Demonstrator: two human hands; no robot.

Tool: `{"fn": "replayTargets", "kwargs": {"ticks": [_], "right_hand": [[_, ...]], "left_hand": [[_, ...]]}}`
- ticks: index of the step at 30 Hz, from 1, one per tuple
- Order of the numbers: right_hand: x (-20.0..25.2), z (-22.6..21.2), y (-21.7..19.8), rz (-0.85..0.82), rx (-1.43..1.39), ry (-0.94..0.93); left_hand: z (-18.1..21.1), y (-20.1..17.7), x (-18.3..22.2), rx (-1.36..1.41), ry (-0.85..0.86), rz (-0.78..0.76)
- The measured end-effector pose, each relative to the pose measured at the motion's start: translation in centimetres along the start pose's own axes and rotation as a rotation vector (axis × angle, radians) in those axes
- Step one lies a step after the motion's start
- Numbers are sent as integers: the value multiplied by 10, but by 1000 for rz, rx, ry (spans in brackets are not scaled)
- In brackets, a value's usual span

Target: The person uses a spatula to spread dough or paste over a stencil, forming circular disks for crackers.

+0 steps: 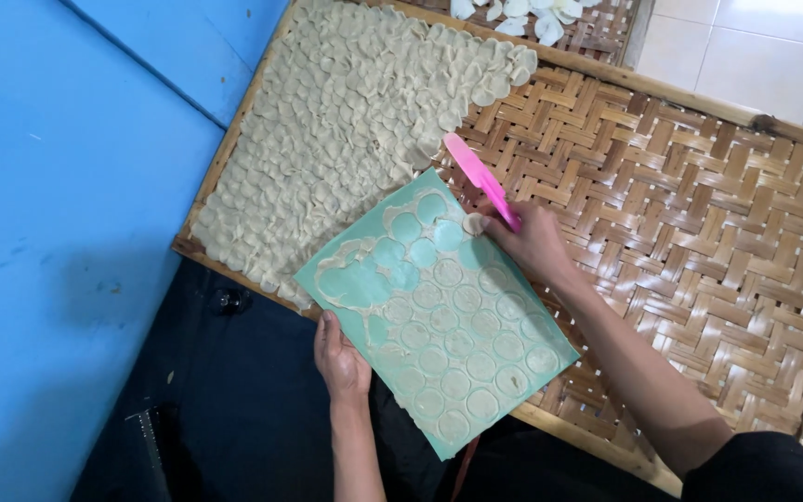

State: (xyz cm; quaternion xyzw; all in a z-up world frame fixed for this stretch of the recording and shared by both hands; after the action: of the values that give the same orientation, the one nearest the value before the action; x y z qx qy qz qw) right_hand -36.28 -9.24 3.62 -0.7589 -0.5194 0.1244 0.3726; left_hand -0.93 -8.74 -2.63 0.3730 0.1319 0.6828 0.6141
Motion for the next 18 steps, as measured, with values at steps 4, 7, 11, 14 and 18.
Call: {"fn": "replayTargets", "kwargs": {"ticks": [4,7,11,14,18], "right_hand": [[-15,-8,16,-33,-49,-23],[-9,-16,9,22,-56,-140],[-2,-6,7,69,19,-215],[17,-20,2,154,99,-465],[34,-34,-12,157,58,-462]], "left_hand": [[1,-5,1,-12,-7,71],[-4,-12,-2,-18,0,46],[-2,-5,-1,-11,-21,38],[-3,-7,-1,-16,-25,49],[1,-3,2,-47,-29,55]]}}
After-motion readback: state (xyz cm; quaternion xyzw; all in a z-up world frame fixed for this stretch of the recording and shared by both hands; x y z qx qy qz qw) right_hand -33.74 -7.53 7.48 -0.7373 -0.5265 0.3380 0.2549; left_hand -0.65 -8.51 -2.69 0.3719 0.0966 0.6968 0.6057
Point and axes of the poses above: each hand's wrist, its own x-axis away from the middle knuckle, its own y-axis out of the palm, z = x × y, the point moved 9 cm from there along -x, towards the middle knuckle, and after that the axes turned 4 degrees about z, right-handed, at the moved point
